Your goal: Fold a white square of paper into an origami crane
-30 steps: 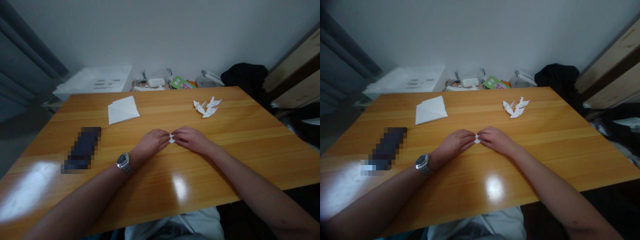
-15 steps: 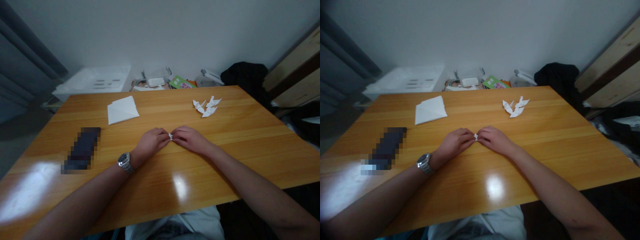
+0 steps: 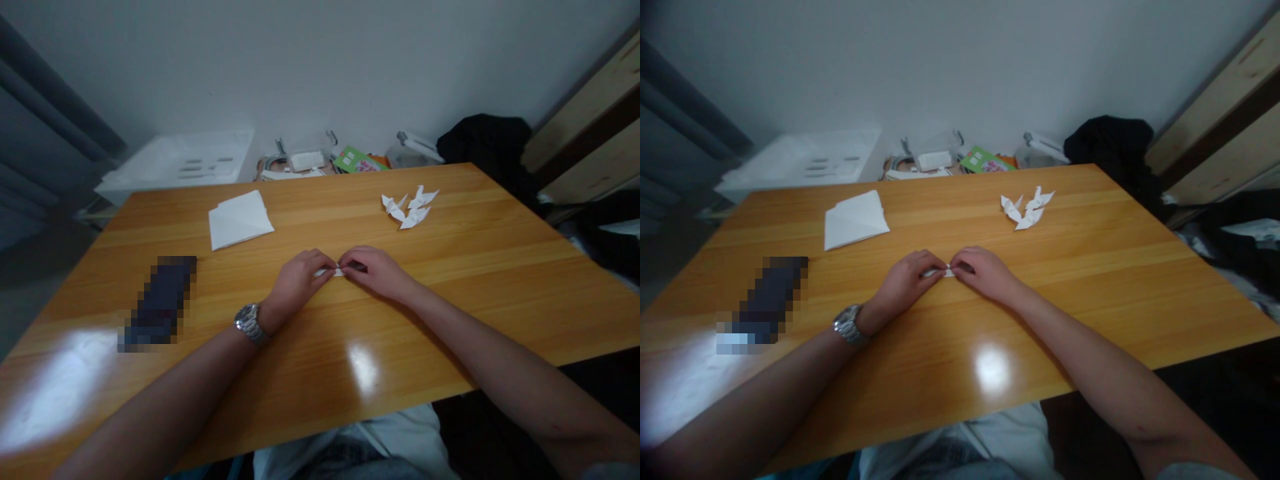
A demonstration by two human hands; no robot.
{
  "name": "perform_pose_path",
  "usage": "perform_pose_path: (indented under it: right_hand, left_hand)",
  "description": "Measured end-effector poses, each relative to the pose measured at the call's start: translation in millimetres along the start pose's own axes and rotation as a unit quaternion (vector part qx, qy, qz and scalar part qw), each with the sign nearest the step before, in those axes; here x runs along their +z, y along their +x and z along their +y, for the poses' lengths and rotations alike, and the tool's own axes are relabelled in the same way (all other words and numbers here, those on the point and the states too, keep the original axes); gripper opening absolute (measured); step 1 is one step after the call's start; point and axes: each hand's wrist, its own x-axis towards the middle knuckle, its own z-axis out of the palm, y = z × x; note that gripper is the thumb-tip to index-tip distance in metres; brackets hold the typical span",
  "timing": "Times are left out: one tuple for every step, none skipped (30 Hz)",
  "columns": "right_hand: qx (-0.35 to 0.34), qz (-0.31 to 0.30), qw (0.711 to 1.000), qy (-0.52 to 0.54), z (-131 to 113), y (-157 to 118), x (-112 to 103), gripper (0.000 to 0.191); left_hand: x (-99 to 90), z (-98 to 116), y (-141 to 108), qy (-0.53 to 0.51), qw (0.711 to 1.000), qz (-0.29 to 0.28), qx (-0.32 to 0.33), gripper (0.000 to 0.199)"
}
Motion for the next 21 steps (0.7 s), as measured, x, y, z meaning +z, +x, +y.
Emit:
perform_pose_path:
  right_hand:
    - [0.003, 0.003, 1.0, 0.001, 0.1, 0.2, 0.4, 0.006]
    - [0.004, 0.005, 1.0, 0.002, 0.3, 0.4, 0.7, 0.006]
    - [0.004, 0.007, 1.0, 0.003, 0.4, 0.5, 1.0, 0.006]
    - [0.003, 0.007, 1.0, 0.004, 0.6, 0.7, 1.1, 0.006]
    - [0.001, 0.006, 1.0, 0.005, 0.7, 0.9, 1.1, 0.007]
    - [-0.003, 0.005, 1.0, 0.005, 0.7, 1.1, 1.0, 0.007]
    - [-0.006, 0.005, 1.0, 0.005, 0.8, 1.2, 0.9, 0.007]
    - [-0.011, 0.005, 1.0, 0.006, 0.9, 1.2, 0.8, 0.008]
    - [-0.017, 0.004, 1.0, 0.006, 1.0, 1.1, 0.6, 0.008]
    - [-0.024, 0.002, 1.0, 0.005, 1.2, 0.9, 0.4, 0.008]
    - [-0.029, 0.001, 1.0, 0.004, 1.4, 0.6, 0.2, 0.009]
    - [-0.035, -0.001, 0.999, 0.003, 1.9, 0.1, 0.0, 0.009]
    - [-0.039, -0.003, 0.999, 0.002, 2.4, -0.4, -0.2, 0.008]
    - [-0.044, -0.005, 0.999, 0.001, 3.1, -1.0, -0.5, 0.008]
    - [-0.049, -0.007, 0.999, 0.0, 3.9, -1.5, -0.7, 0.008]
    - [-0.056, -0.01, 0.998, -0.002, 4.7, -2.0, -0.9, 0.008]
    - [-0.063, -0.014, 0.998, -0.006, 5.5, -2.4, -1.0, 0.008]
    - [-0.071, -0.017, 0.997, -0.011, 6.1, -2.6, -1.2, 0.008]
    - [-0.077, -0.02, 0.997, -0.018, 6.6, -2.7, -1.3, 0.008]
    - [-0.084, -0.021, 0.996, -0.025, 6.8, -2.7, -1.4, 0.009]
    - [-0.089, -0.022, 0.995, -0.033, 6.9, -2.6, -1.4, 0.009]
  left_hand:
    - [0.3, -0.3, 0.1, -0.003, 1.0, 0.001, 0.0, 0.016]
    - [0.4, -0.6, 0.1, -0.004, 1.0, 0.001, 0.001, 0.016]
    - [0.5, -0.6, 0.1, -0.003, 1.0, 0.001, 0.003, 0.017]
    - [0.5, -0.6, 0.0, 0.0, 1.0, 0.001, 0.007, 0.017]
    - [0.3, -0.4, -0.2, 0.007, 1.0, -0.001, 0.013, 0.018]
    - [-0.1, -0.1, -0.5, 0.016, 1.0, -0.002, 0.019, 0.019]
    - [-0.5, 0.1, -0.8, 0.026, 0.999, -0.005, 0.024, 0.02]
    - [-1.1, 0.4, -1.2, 0.037, 0.999, -0.008, 0.031, 0.021]
    - [-1.7, 0.7, -1.6, 0.047, 0.998, -0.012, 0.037, 0.022]
    - [-2.4, 0.9, -2.0, 0.056, 0.997, -0.016, 0.043, 0.022]
    - [-3.1, 1.0, -2.3, 0.066, 0.996, -0.021, 0.049, 0.023]
    - [-4.0, 1.2, -2.7, 0.075, 0.995, -0.026, 0.056, 0.023]
    - [-4.9, 1.4, -3.0, 0.084, 0.994, -0.031, 0.063, 0.023]
    - [-5.8, 1.7, -3.3, 0.093, 0.993, -0.037, 0.07, 0.024]
    - [-6.7, 2.0, -3.5, 0.1, 0.991, -0.043, 0.075, 0.025]
    - [-7.6, 2.2, -3.7, 0.107, 0.99, -0.048, 0.079, 0.026]
    - [-8.3, 2.5, -3.9, 0.112, 0.989, -0.053, 0.081, 0.027]
    - [-8.8, 2.7, -4.0, 0.117, 0.988, -0.057, 0.082, 0.028]
    - [-9.1, 2.8, -4.2, 0.122, 0.987, -0.061, 0.082, 0.029]
    - [-9.2, 2.8, -4.3, 0.128, 0.986, -0.064, 0.082, 0.029]
    - [-9.1, 2.8, -4.4, 0.134, 0.986, -0.065, 0.081, 0.03]
